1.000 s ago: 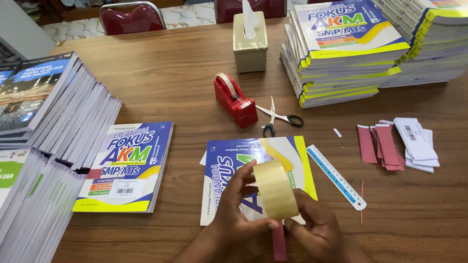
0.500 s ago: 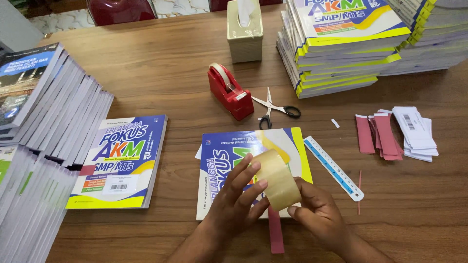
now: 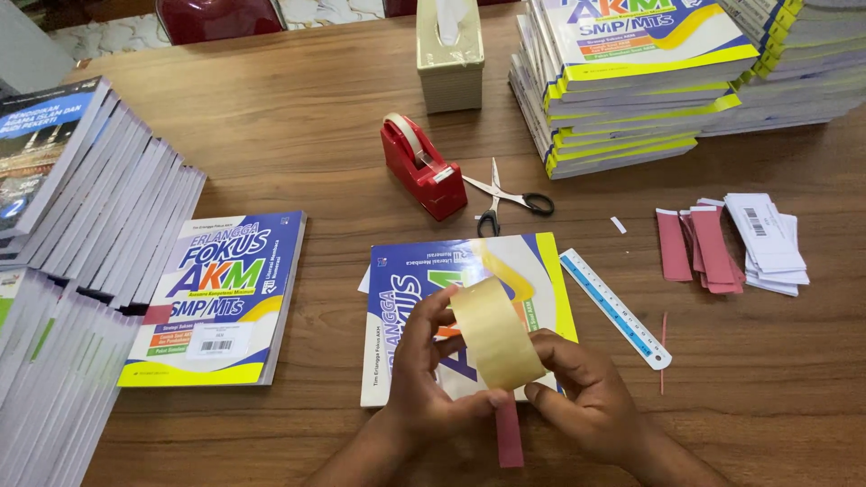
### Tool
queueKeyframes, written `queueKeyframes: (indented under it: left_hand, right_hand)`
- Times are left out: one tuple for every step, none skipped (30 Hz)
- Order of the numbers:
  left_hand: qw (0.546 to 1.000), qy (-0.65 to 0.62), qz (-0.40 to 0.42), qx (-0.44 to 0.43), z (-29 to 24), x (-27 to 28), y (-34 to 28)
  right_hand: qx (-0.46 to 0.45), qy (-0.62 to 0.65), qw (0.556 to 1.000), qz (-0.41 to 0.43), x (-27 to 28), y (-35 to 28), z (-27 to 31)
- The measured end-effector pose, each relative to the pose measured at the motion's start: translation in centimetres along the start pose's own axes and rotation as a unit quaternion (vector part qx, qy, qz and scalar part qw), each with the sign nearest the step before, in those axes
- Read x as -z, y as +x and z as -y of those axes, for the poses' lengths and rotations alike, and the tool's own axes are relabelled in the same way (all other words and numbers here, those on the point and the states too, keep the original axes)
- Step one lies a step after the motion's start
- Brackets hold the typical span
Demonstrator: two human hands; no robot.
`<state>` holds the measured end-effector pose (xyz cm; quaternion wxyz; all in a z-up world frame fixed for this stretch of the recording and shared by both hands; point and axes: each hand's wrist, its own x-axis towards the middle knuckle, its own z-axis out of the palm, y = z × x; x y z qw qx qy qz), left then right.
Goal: Placing colored labels on book covers and securing them with clear tape.
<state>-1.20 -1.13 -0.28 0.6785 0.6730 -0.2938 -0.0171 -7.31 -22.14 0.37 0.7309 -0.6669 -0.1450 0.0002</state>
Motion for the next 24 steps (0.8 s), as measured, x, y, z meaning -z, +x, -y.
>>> queueKeyframes:
  left_hand:
    - [1.0,0.0,0.0,0.0,0.1,-0.1,0.2]
    - [0.998,-0.053,0.009,0.026,0.2,-0.3,0.3]
    - [0.993,-0.106,0.018,0.052,0.2,-0.4,0.5]
    - [0.993,-0.106,0.018,0.052,0.7,-0.5,0.2]
    - [0.987,-0.134,0.003,0.086,1.1,-0.5,0.0]
    - [0.98,-0.16,-0.011,0.121,1.5,-0.6,-0.3]
    - [0.98,-0.161,-0.012,0.121,1.4,-0.7,-0.3]
    - [0.972,-0.176,-0.016,0.157,1.2,-0.8,-0.3]
    - [0.962,-0.19,-0.021,0.193,1.0,-0.9,-0.2]
    - [0.962,-0.19,-0.021,0.193,0.2,-1.0,-0.1]
    - [0.955,-0.176,0.007,0.237,-0.6,-1.1,0.1]
    - [0.945,-0.16,0.036,0.281,-1.3,-1.2,0.3]
    - [0.945,-0.16,0.035,0.282,-0.8,-1.2,0.1]
    - [0.949,-0.137,0.067,0.275,-0.3,-1.1,-0.1]
    - [0.952,-0.113,0.099,0.267,0.2,-1.0,-0.2]
    - [0.952,-0.112,0.099,0.267,0.0,-0.8,-0.1]
    - [0.97,-0.04,0.094,0.219,-0.1,-0.8,0.1]
    - [0.981,0.033,0.087,0.169,-0.2,-0.7,0.3]
    - [0.981,0.033,0.087,0.17,-0.3,-0.3,0.4]
    - [0.987,0.136,0.077,0.046,-0.3,0.0,0.6]
    - [0.967,0.234,0.067,-0.077,-0.3,0.4,0.7]
    - [0.967,0.234,0.067,-0.076,0.1,0.4,0.7]
    - [0.958,0.257,0.073,-0.108,0.6,0.5,0.6]
    - [0.947,0.28,0.079,-0.14,1.0,0.6,0.6]
  right_hand:
    - [0.0,0.0,1.0,0.0,0.0,0.0,0.0]
    - [0.003,-0.013,1.0,0.004,0.0,0.0,0.0]
    - [0.007,-0.026,1.0,0.007,-0.1,0.0,0.0]
    - [0.007,-0.026,1.0,0.006,-0.1,0.1,0.0]
    - [0.022,-0.041,0.999,0.009,-0.1,0.2,0.0]
    - [0.037,-0.057,0.998,0.011,-0.2,0.2,0.1]
    - [0.037,-0.057,0.998,0.011,-0.2,0.3,0.1]
    - [0.06,-0.073,0.995,0.012,-0.3,0.3,0.1]
    - [0.082,-0.089,0.993,0.013,-0.4,0.4,0.1]
    - [0.083,-0.089,0.993,0.014,-0.4,0.4,0.1]
    - [0.074,-0.109,0.991,0.004,-0.4,0.2,0.0]
    - [0.065,-0.128,0.99,-0.005,-0.4,0.1,-0.1]
    - [0.065,-0.128,0.99,-0.005,0.0,-0.3,-0.9]
    - [0.048,-0.082,0.995,-0.021,0.4,-0.6,-1.8]
    - [0.031,-0.035,0.998,-0.038,0.8,-1.0,-2.7]
    - [0.031,-0.035,0.998,-0.038,0.8,-1.2,-2.8]
    - [0.015,0.006,0.998,-0.058,0.8,-1.4,-2.9]
    - [0.0,0.046,0.996,-0.078,0.8,-1.6,-3.1]
    - [-0.001,0.047,0.996,-0.078,0.5,-1.5,-2.7]
    - [-0.009,0.07,0.995,-0.076,0.3,-1.3,-2.3]
    - [-0.018,0.094,0.993,-0.074,0.1,-1.3,-2.0]
    - [-0.019,0.094,0.993,-0.074,0.1,-1.4,-2.1]
    - [-0.036,0.117,0.99,-0.075,0.1,-1.5,-2.2]
    - [-0.052,0.139,0.986,-0.075,0.1,-1.6,-2.3]
